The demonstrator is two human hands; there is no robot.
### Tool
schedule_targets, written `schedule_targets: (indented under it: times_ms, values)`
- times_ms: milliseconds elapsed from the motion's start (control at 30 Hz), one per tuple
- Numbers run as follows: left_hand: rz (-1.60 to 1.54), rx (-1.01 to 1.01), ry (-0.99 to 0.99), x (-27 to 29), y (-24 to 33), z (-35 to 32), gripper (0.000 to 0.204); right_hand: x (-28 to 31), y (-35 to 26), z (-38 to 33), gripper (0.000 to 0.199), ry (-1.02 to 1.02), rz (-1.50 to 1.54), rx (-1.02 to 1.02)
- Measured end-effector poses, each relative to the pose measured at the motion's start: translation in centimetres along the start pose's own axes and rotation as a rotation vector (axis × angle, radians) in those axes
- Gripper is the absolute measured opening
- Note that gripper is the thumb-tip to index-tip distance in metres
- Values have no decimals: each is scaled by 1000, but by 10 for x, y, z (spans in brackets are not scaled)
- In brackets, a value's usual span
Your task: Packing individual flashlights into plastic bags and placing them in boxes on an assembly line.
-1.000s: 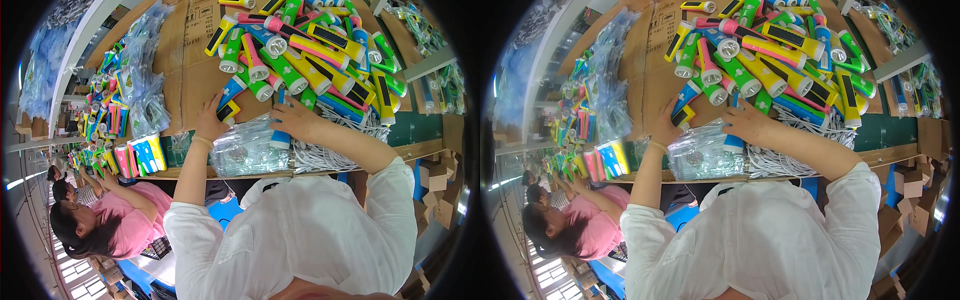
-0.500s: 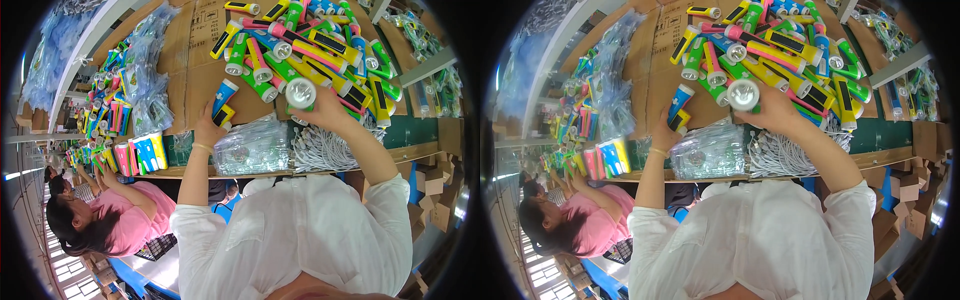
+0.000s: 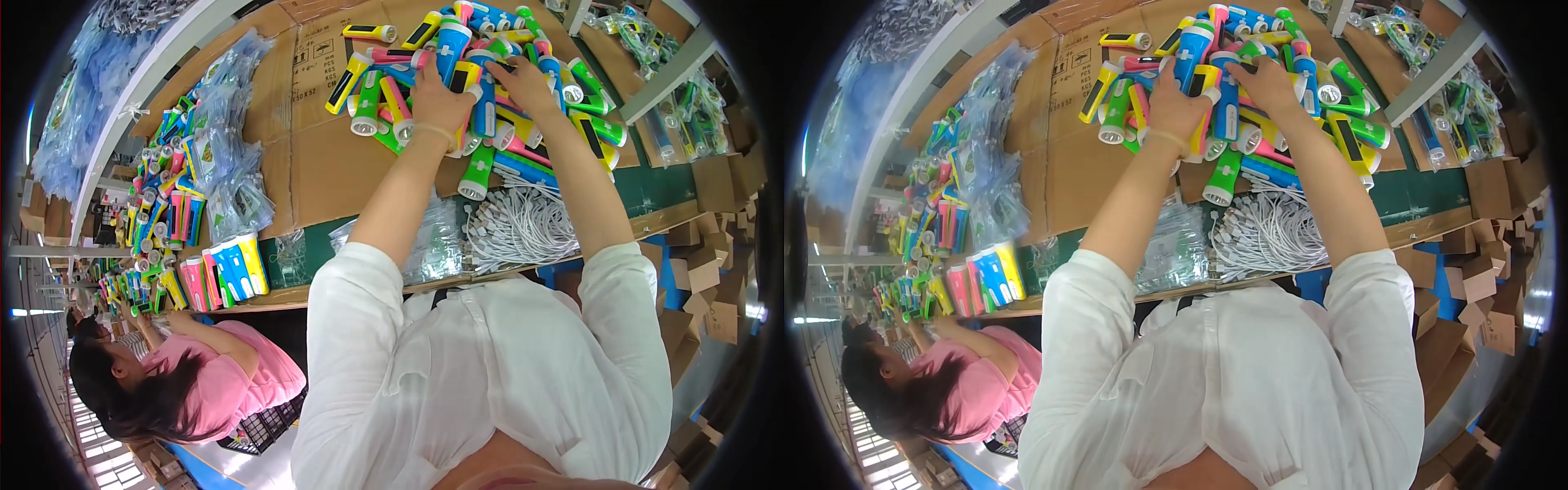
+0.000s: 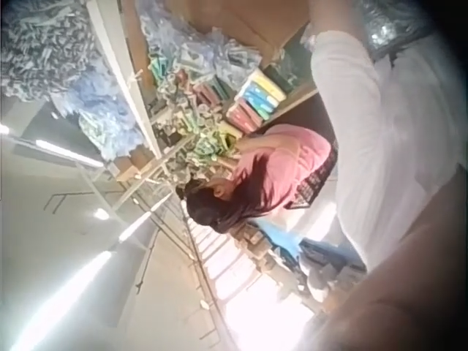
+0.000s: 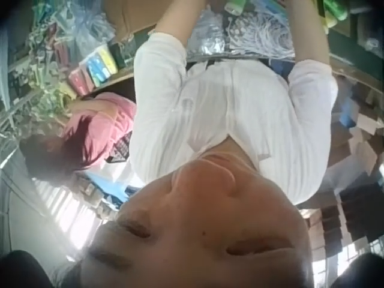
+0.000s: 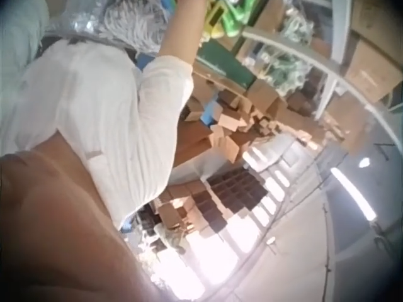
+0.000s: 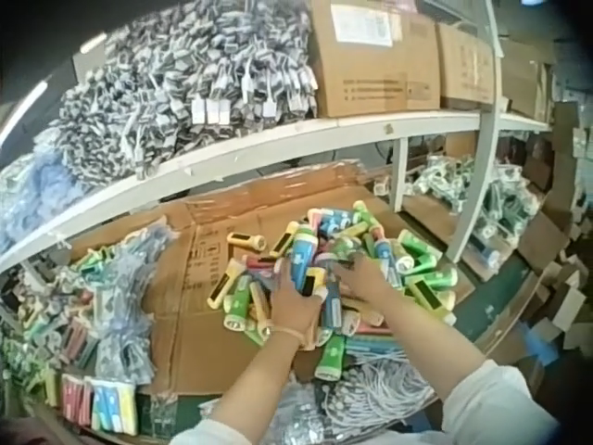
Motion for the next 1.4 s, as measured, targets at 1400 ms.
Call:
schedule_targets:
  times_ms: [1400]
  values:
    - [-439,33,-113,102,-79,-166,42,49,-13,-101,73,194,-48,223]
Point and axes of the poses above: each hand's wrist, its own z-axis towards the middle knuckle, its own x-axis out of the back of the hand, y = z × x, the point moved 7 cm from there along z, towards the middle knuckle, and after that the axes turned 13 degrees about -x, right-handed, at the moved point
